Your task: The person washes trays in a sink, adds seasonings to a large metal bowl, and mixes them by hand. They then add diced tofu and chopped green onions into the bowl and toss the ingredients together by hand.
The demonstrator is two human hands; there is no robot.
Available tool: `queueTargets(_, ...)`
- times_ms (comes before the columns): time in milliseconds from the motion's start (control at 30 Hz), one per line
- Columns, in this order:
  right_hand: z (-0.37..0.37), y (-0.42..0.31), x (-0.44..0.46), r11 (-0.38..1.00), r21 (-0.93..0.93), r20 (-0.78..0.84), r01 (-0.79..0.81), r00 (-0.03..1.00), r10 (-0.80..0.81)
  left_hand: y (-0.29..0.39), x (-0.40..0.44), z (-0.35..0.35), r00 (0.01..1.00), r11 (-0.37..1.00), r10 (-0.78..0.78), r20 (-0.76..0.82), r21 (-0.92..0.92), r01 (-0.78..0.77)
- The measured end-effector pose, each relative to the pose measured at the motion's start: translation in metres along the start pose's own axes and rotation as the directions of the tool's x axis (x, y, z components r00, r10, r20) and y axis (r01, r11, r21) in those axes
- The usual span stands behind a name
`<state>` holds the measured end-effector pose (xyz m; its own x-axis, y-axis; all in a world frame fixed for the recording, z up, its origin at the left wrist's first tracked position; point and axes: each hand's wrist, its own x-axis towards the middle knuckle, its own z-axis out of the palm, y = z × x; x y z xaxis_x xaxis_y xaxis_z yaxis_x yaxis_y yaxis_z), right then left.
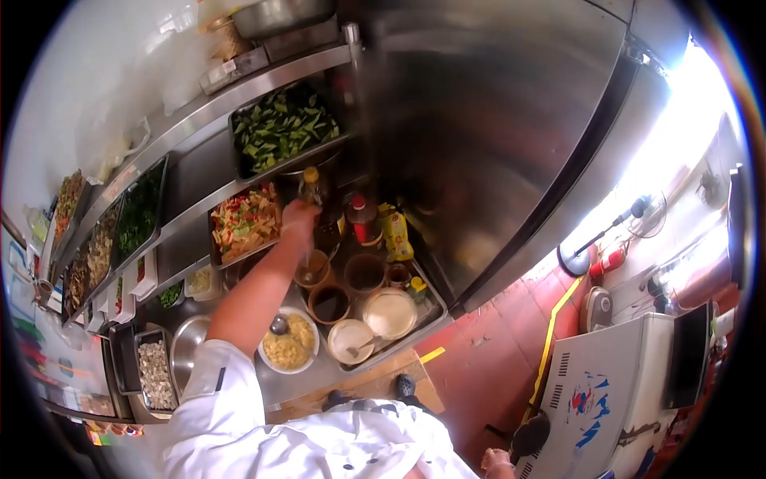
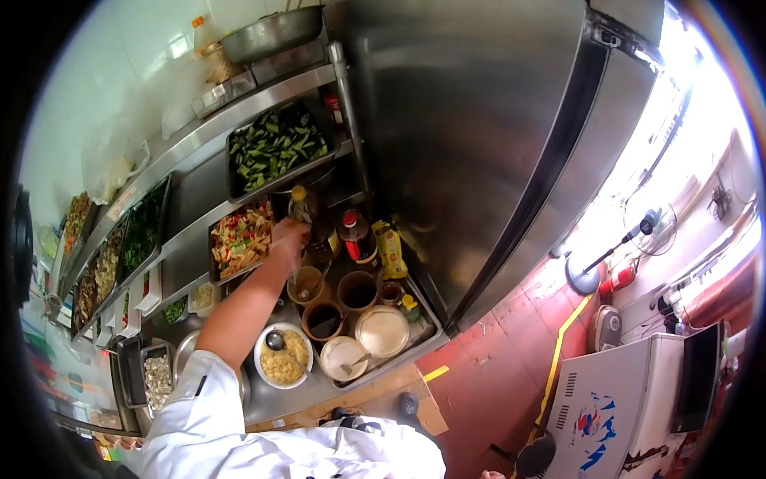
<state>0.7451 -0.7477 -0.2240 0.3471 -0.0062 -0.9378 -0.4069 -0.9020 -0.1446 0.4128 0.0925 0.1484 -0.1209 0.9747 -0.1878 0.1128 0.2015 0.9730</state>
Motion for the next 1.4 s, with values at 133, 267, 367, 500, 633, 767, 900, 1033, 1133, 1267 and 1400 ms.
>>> queueTargets(133, -0.008, -0.052, -0.027, 0.982, 0.173, -0.027, 0.076, 0.997, -0.072, -0.04, 0.034, 0.006, 0.997, 0.998, -0.069, -0.018, -0.004, 0.069)
queueTargets(267, -0.03, -0.08, -0.043, 0.975, 0.182, -0.012, 0.127, 0.992, -0.127, -0.089, 0.068, 0.002, 0.99, 0.989, -0.139, -0.034, -0.055, 0.137)
queueTargets(367, -0.056, -0.082, -0.048, 0.974, 0.163, -0.001, 0.156, 0.987, -0.158, -0.112, 0.076, -0.003, 0.989, 0.988, -0.14, -0.045, 0.061, 0.142)
queueTargets(500, -0.055, -0.141, -0.086, 0.924, 0.186, -0.175, 0.335, 0.936, -0.304, -0.141, 0.088, -0.003, 0.989, 0.711, 0.042, 0.144, 0.691, -0.131)
queueTargets(633, -0.006, -0.261, -0.198, 0.784, 0.239, -0.103, 0.573, 0.818, -0.566, -0.125, 0.048, -0.032, 0.704, -0.195, 0.276, 0.654, 0.756, -0.625)
queueTargets(767, 0.09, -0.358, -0.275, 0.66, 0.136, 0.094, 0.739, 0.654, -0.751, -0.103, -0.067, -0.075, 0.96, 0.95, 0.265, 0.088, 0.149, -0.276)
queueTargets(900, 0.168, -0.407, -0.224, 0.394, 0.076, 0.549, 0.916, 0.291, -0.783, -0.154, -0.167, -0.182, 0.899, 0.802, 0.431, 0.079, 0.423, -0.421)
queueTargets(1033, 0.266, -0.43, -0.286, -0.109, 0.01, 0.69, 0.994, -0.086, -0.719, -0.22, -0.282, -0.323, 0.922, 0.74, 0.292, -0.253, 0.67, -0.051)
queueTargets(1133, 0.331, -0.422, -0.344, -0.074, 0.057, 0.791, 0.996, -0.09, -0.605, -0.247, -0.354, -0.429, 0.771, 0.793, 0.041, -0.636, 0.49, 0.362)
queueTargets(1267, 0.426, -0.384, -0.39, 0.032, 0.057, 0.828, 0.998, -0.03, -0.56, -0.351, -0.399, -0.564, 0.352, 0.773, -0.201, -0.914, 0.072, 0.63)
queueTargets(1400, 0.516, -0.339, -0.416, -0.02, -0.003, 0.87, 1.0, -0.007, -0.493, -0.381, -0.402, -0.654, 0.353, 0.828, -0.182, -0.918, 0.051, 0.559)
